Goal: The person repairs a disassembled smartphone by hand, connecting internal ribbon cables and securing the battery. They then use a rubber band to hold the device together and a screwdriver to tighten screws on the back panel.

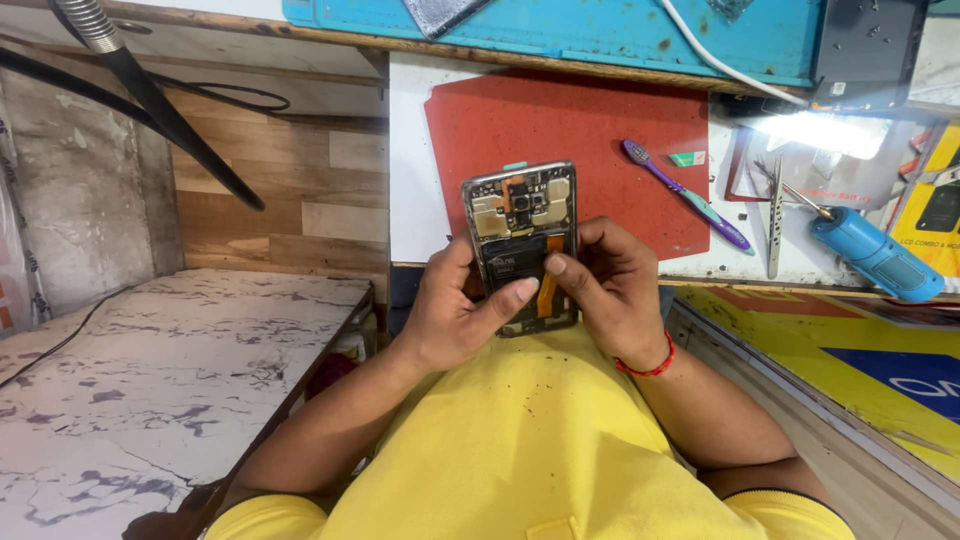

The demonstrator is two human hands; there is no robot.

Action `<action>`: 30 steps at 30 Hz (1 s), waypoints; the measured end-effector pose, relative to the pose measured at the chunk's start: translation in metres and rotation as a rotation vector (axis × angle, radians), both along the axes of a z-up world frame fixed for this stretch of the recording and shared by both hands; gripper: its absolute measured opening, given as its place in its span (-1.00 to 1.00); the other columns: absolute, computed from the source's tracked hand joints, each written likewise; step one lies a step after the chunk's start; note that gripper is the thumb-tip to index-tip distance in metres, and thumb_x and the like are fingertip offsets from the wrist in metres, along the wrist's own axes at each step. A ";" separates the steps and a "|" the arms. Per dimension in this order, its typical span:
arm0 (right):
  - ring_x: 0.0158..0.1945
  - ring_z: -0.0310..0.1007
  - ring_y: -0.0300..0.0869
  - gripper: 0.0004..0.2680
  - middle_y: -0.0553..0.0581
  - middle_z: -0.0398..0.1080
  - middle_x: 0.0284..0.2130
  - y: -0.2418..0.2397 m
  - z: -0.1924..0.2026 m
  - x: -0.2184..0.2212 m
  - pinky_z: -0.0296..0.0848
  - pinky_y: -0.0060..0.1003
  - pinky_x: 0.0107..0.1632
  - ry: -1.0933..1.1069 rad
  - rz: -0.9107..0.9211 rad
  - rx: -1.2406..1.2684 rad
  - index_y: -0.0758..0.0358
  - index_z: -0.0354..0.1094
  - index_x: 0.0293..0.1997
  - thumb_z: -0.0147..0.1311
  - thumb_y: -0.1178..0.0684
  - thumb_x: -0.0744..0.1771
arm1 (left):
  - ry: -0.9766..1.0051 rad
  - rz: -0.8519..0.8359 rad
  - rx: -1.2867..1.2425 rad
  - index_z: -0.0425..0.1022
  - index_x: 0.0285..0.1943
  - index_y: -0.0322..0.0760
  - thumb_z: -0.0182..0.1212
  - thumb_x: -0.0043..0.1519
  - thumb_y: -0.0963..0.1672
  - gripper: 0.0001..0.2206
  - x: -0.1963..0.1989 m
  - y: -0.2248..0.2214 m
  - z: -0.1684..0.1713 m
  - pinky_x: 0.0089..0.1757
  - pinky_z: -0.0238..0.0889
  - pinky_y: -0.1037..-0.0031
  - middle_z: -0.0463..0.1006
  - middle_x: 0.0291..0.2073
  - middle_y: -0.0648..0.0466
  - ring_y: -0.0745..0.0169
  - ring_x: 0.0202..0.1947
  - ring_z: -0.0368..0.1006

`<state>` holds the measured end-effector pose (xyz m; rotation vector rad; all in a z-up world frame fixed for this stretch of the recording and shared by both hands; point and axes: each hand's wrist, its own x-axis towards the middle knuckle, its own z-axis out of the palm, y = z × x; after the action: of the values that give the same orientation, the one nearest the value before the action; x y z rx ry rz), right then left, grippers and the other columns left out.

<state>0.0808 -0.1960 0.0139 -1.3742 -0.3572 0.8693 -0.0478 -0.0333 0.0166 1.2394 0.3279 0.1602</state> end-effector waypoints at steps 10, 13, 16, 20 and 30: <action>-0.33 0.25 -0.46 -0.88 -0.05 0.39 -0.41 -0.009 0.000 0.001 0.25 -0.51 -0.31 -0.082 0.023 -0.055 0.33 0.32 -0.28 0.17 0.18 0.40 | -0.022 -0.019 0.032 0.31 0.26 -0.41 0.32 0.35 -0.13 -0.61 -0.002 -0.010 0.001 0.06 0.49 0.47 0.59 0.02 0.01 0.36 0.04 0.55; -0.39 0.16 -0.46 -0.84 -0.08 0.33 -0.48 -0.009 -0.001 0.002 0.16 -0.50 -0.36 -0.145 0.036 -0.079 0.32 0.30 -0.34 0.20 0.17 0.39 | 0.010 -0.020 0.041 0.29 0.26 -0.41 0.31 0.35 -0.13 -0.61 0.000 -0.010 0.004 0.06 0.50 0.47 0.60 0.02 0.00 0.36 0.04 0.56; -0.38 0.20 -0.44 -0.86 -0.05 0.36 -0.46 -0.009 0.000 0.004 0.20 -0.50 -0.34 -0.178 0.087 -0.086 0.34 0.33 -0.31 0.22 0.18 0.39 | 0.019 0.004 0.038 0.28 0.26 -0.42 0.28 0.36 -0.15 -0.63 0.000 -0.012 0.006 0.06 0.51 0.46 0.60 0.03 0.00 0.34 0.04 0.57; -0.15 0.45 -0.36 -0.84 0.02 0.44 -0.23 -0.006 0.002 0.005 0.49 -0.45 -0.06 -0.063 0.060 0.024 0.40 0.35 -0.02 0.20 0.19 0.36 | 0.002 0.033 0.176 0.27 0.26 -0.43 0.25 0.37 -0.19 -0.66 0.000 -0.014 0.005 0.05 0.51 0.42 0.62 0.00 -0.05 0.29 0.01 0.59; -0.08 0.49 -0.31 -0.91 0.09 0.51 -0.13 -0.007 -0.005 0.000 0.50 -0.42 0.00 -0.015 -0.054 0.091 0.42 0.37 -0.01 0.15 0.26 0.41 | -0.011 0.050 0.305 0.23 0.24 -0.46 0.26 0.34 -0.21 -0.64 -0.001 -0.021 -0.002 -0.02 0.52 0.43 0.64 -0.05 -0.07 0.25 -0.05 0.63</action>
<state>0.0805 -0.2028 0.0092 -1.3009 -0.3656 0.7890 -0.0485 -0.0546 0.0143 1.5321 0.3336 0.2670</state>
